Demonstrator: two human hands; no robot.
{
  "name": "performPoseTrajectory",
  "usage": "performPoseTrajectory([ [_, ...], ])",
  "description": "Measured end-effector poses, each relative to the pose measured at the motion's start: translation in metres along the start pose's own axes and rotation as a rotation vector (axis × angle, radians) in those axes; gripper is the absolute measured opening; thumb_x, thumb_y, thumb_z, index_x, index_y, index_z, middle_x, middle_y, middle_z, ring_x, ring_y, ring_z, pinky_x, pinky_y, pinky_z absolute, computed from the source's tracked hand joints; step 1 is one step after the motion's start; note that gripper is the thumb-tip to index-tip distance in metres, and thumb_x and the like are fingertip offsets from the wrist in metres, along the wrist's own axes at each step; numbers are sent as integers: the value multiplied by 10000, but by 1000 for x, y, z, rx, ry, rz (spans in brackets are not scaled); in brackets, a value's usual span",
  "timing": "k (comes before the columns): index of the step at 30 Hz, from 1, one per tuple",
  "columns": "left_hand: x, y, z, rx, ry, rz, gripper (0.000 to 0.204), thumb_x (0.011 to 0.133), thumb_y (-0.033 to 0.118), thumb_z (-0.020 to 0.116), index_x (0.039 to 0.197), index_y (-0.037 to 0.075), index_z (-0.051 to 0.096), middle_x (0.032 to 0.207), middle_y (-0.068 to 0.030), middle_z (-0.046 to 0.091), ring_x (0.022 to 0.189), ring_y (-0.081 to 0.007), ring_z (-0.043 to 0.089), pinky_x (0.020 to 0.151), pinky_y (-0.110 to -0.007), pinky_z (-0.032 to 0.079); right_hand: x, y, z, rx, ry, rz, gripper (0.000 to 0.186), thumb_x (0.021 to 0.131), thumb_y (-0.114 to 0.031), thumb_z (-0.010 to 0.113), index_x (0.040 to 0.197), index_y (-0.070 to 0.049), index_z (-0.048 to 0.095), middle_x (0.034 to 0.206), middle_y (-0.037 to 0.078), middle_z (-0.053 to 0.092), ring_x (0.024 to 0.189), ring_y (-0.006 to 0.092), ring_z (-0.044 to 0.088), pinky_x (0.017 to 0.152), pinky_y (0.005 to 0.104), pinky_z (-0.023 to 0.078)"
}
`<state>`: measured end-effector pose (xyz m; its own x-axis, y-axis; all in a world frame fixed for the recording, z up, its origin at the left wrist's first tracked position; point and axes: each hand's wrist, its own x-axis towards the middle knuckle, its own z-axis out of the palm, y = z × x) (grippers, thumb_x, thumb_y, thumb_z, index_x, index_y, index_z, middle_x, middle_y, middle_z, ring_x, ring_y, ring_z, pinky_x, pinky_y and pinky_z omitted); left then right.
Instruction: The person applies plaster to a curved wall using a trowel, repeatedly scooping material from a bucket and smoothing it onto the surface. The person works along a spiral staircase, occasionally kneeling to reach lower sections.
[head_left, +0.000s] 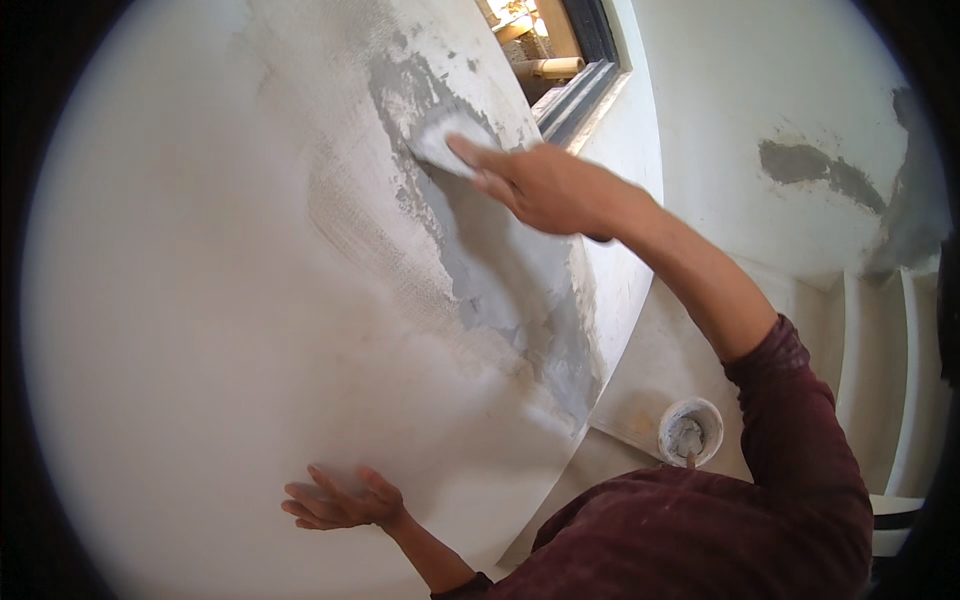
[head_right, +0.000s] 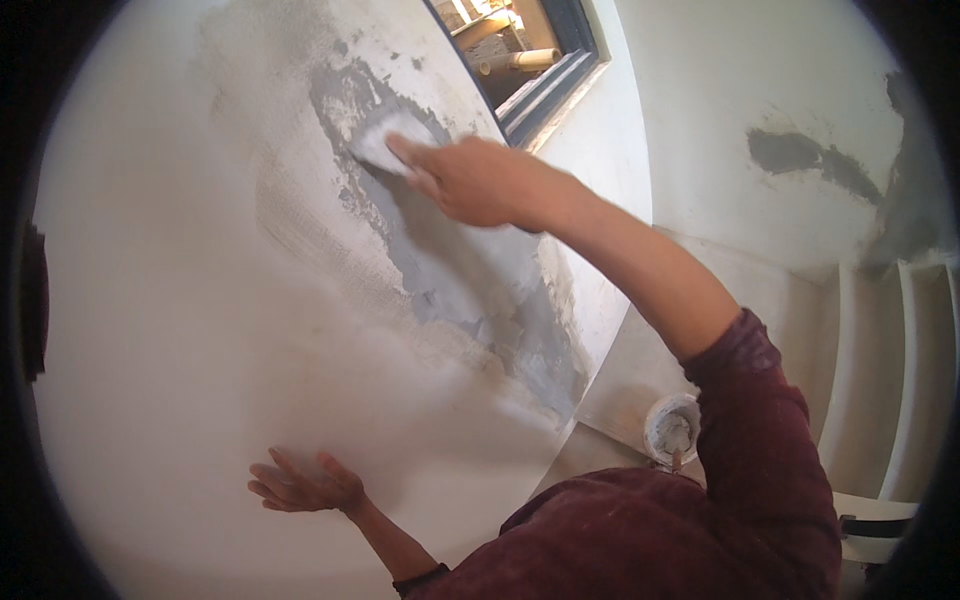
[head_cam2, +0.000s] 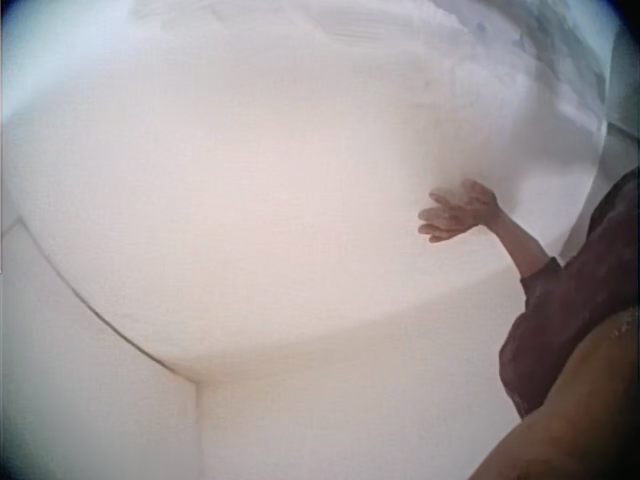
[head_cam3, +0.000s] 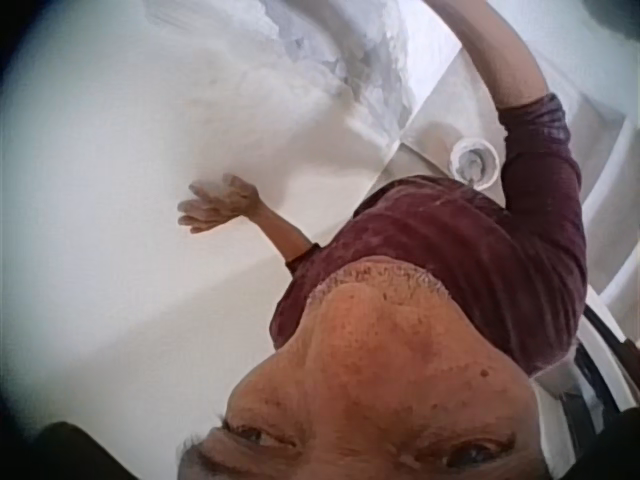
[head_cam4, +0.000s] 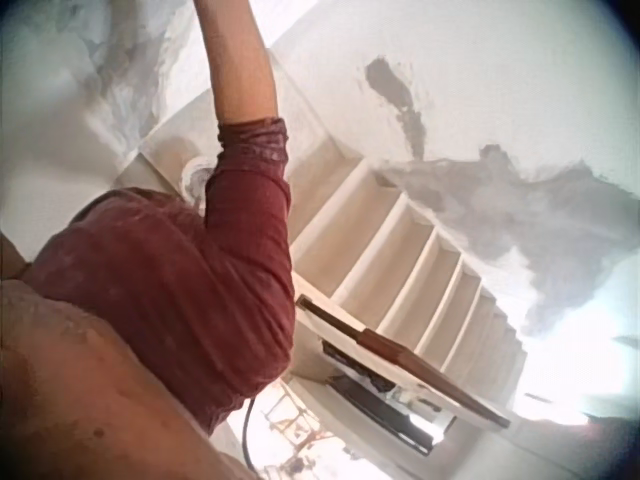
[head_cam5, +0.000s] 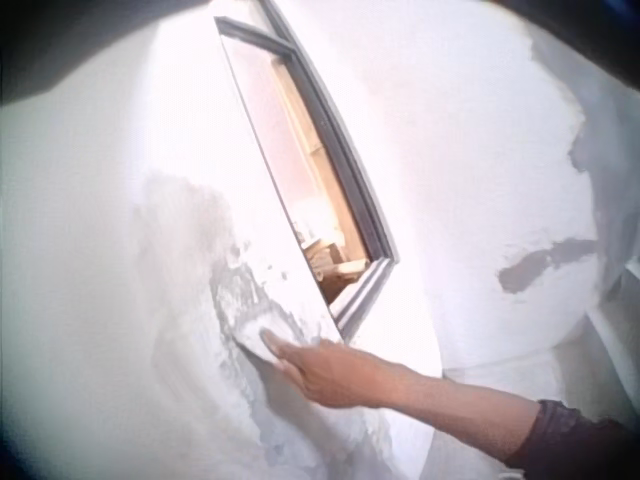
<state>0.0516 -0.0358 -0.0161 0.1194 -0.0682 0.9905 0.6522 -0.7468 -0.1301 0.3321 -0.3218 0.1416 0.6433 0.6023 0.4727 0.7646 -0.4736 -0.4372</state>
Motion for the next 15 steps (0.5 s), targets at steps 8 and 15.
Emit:
performPoseTrajectory([
  [8, 2, -3, -3, 7, -4, -7, 601, 962, 548, 376, 1365, 127, 521, 1512, -132, 348, 1442, -310, 219, 1158, -492, 73, -32, 12, -5, -100, -121, 93, 476, 1031, -361, 342, 1460, -159, 377, 891, 218, 681, 856, 343, 681, 872, 456, 529],
  [15, -11, 1, 3, -14, -13, 5, 588, 961, 532, 380, 1367, 130, 520, 1507, -135, 358, 1443, -309, 219, 1162, -483, 64, 24, 31, -32, -185, 23, -43, 518, 1032, -409, 304, 1485, -160, 318, 1027, 190, 686, 916, 313, 677, 978, 435, 485],
])
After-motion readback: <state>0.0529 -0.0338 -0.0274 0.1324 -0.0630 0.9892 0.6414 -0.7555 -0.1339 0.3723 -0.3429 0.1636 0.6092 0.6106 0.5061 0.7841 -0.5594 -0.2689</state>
